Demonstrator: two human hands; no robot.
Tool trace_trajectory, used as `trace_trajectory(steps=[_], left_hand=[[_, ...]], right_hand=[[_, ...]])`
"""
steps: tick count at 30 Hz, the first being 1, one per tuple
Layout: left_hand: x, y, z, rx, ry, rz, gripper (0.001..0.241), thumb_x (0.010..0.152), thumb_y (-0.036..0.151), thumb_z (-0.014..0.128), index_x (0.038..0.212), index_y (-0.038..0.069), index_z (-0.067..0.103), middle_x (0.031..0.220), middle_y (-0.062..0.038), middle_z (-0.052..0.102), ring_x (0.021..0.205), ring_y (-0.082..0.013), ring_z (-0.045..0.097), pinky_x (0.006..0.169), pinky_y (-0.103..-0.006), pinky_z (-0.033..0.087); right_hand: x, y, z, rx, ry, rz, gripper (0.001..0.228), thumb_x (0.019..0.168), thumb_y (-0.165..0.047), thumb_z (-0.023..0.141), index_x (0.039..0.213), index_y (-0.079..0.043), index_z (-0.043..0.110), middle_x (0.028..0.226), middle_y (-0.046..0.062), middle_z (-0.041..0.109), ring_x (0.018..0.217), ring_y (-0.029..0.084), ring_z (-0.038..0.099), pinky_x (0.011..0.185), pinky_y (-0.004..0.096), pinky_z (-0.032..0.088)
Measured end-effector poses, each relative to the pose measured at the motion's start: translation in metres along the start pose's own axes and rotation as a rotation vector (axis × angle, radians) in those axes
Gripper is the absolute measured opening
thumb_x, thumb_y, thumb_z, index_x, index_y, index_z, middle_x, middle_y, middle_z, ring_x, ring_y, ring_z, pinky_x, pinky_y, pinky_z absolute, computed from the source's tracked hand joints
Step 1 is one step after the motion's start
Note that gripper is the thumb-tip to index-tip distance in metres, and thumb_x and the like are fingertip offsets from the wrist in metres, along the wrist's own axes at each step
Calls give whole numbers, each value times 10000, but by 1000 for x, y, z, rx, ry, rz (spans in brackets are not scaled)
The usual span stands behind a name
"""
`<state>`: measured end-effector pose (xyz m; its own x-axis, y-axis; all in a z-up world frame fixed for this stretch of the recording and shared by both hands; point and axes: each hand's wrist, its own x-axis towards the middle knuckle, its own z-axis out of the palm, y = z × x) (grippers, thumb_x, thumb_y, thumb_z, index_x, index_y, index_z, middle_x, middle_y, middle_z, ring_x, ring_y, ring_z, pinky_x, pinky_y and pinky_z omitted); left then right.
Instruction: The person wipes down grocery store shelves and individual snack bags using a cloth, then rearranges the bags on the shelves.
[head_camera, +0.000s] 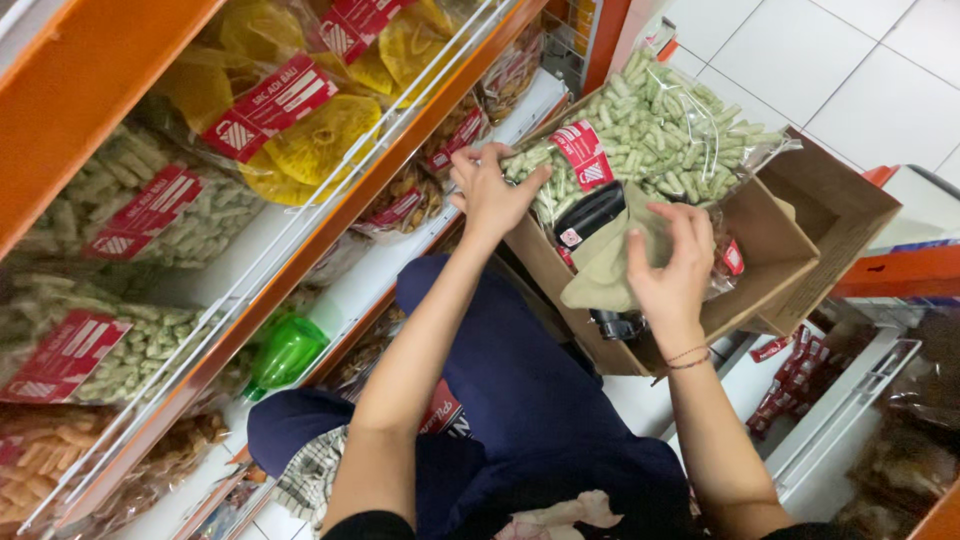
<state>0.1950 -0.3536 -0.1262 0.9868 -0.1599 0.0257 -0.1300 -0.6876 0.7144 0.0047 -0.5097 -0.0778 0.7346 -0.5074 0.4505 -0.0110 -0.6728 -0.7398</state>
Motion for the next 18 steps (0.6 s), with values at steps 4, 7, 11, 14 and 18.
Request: trace_trajectory(steps=[4,7,11,14,18], left_hand=[[8,8,-16,27,-24,91,557,633,511,905,959,127,667,1248,-108,511,1243,-342,432,965,-597,322],[9,15,-28,-170,-75,172,478,691,361,903,971,98,619,1085,-72,622,1071,-281,600,950,-473,463],[1,30,-36,-496,48,392,394,799,52,830,1052,45,527,993,-58,618,935,-215,670,910,-320,548],[-5,42,-45,-683,84,417,385,846,-76,753,1114,42,504,1077,-55,561,1073,-188,643,1001,-310,526],[-18,44,-65,-905,181,434,420,881,-119,717,1173,61,476,1184,-62,539,1250,-236,672,1084,-356,516]], right_hand=[[0,3,5,-28,-21,10,299,907,-72,752,1190,-29,667,1195,165,610,1087,324,628,929,400,537],[-1,4,5,-9,-38,30,295,910,-74,750,1190,-29,667,1212,167,610,1083,321,632,921,399,533],[-4,4,5,34,-57,54,300,912,-62,742,1199,-28,663,1236,170,604,1061,301,636,917,383,547],[0,4,5,31,-79,108,304,889,-58,753,1180,-31,672,1191,155,623,950,271,630,862,380,532],[4,2,2,7,-60,63,324,886,-55,758,1196,-28,664,1177,145,630,964,266,623,875,377,526]])
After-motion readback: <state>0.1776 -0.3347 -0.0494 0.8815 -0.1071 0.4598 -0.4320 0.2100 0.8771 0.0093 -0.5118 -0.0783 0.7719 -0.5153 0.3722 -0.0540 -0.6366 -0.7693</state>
